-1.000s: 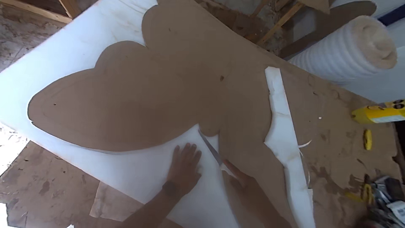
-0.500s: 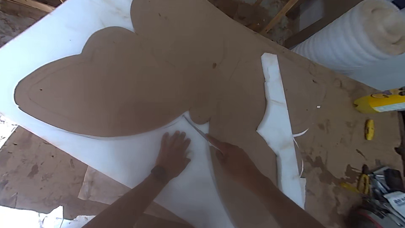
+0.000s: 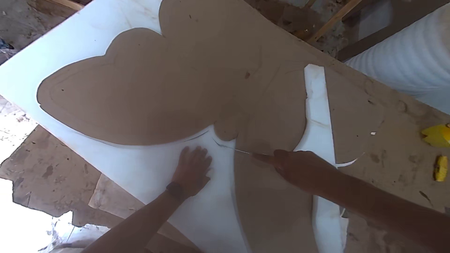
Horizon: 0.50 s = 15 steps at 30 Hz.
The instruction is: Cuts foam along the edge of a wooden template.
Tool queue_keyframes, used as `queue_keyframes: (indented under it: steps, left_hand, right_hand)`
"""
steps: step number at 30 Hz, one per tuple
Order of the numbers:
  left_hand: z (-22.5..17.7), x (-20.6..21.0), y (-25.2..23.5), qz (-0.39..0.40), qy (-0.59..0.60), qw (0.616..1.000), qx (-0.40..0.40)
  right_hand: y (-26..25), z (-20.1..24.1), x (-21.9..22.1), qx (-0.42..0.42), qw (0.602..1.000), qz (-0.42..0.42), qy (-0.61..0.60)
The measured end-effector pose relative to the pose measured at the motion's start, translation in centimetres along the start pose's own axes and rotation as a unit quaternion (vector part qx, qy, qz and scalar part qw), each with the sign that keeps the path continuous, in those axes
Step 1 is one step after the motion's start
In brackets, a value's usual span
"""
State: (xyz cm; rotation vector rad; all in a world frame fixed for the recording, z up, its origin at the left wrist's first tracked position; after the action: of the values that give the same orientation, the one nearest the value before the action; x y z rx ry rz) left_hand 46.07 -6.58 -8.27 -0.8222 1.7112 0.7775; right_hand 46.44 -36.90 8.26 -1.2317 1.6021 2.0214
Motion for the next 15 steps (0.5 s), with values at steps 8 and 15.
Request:
queue_keyframes:
  steps: [8, 15]
  left_hand:
    - [0.3, 0.0, -0.1, -0.017, 0.002, 1.0, 0.008]
    - [0.7, -0.3, 1.7, 0.005, 0.017, 1.0, -0.006]
  right_hand:
    - [-2.0, 2.2, -11.4, -0.09, 0.981, 0.073, 0.155]
    - [4.4, 1.7, -13.0, -0.019, 0.99, -0.03, 0.138]
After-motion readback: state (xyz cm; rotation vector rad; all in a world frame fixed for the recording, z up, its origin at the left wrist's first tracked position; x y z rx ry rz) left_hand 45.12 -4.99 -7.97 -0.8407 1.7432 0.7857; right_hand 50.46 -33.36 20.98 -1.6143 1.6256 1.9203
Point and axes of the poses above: each hand's wrist, its own y-axis away from the middle knuckle, its own x-axis out of the palm, z = x × y, the point moved 3 cm from there along -y, towards the middle knuckle, and after that the axes turned 6 degrees about -x, right-handed, at the moved point
